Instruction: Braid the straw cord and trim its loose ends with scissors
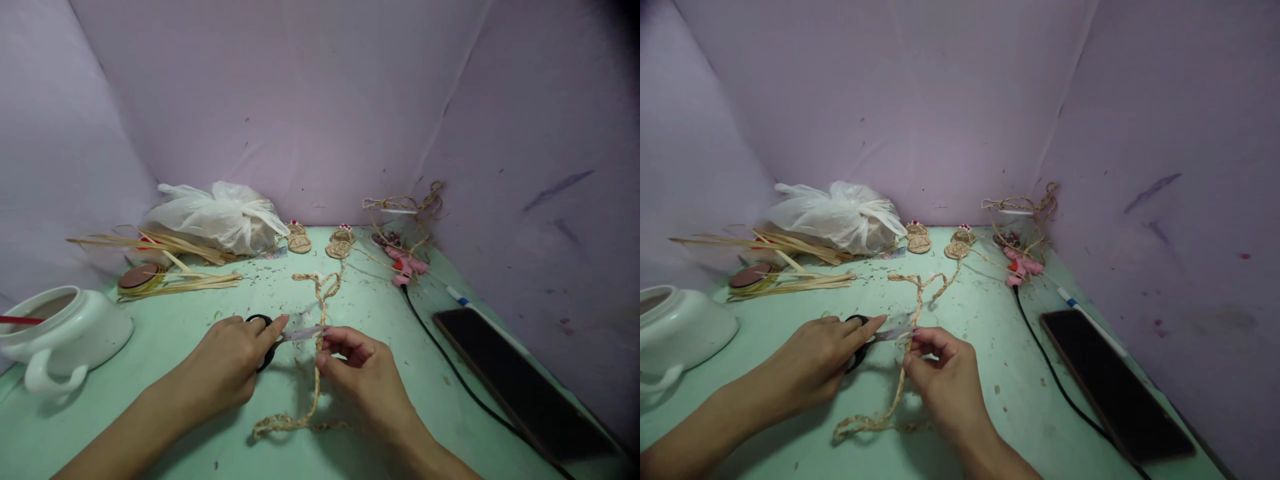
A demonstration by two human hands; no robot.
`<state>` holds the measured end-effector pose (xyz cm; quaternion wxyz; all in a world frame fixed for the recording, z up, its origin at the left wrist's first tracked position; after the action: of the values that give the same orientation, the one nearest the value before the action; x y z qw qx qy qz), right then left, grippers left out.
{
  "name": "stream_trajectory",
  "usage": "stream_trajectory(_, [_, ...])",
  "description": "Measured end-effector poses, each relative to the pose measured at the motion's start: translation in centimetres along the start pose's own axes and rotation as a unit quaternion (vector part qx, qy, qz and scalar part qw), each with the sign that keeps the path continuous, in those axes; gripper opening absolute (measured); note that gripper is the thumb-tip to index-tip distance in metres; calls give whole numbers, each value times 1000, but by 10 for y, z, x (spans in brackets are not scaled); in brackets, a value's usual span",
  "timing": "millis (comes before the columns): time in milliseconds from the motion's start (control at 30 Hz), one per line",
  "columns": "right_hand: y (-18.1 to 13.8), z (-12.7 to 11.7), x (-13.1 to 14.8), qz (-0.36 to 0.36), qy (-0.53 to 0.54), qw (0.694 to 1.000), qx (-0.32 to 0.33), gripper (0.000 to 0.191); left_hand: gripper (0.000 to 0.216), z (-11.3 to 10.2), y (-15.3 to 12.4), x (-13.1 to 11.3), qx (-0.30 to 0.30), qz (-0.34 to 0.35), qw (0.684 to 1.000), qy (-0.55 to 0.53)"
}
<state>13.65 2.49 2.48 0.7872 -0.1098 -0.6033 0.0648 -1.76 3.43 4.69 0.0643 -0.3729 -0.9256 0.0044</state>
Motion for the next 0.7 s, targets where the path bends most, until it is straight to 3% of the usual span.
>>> stream_trajectory(300, [1,0,-3,-6,10,1000,18,18,72,4,0,0,2,2,999,-41])
stream_trajectory(467, [6,-1,-10,49,108,992,33,27,56,-8,-2,12,-71,-47,981,-174])
stream_trajectory(567, [7,-1,-11,57,134,989,35,30,58,-13,-3,12,-73,-53,984,-153])
stream_trajectory(700, [5,-1,-11,61,140,988,27,34,62,-9,1,-1,-34,-2,997,-76])
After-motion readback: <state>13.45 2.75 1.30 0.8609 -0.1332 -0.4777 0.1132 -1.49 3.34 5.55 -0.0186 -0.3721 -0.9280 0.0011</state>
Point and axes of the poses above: each hand's wrist, its own y-axis towards the middle knuckle, its own z-axis out of the palm, x = y × z, the point moved 6 cm from there along y, towards the middle knuckle, and after that the axes turned 5 degrees about z, right-handed, at the moved point
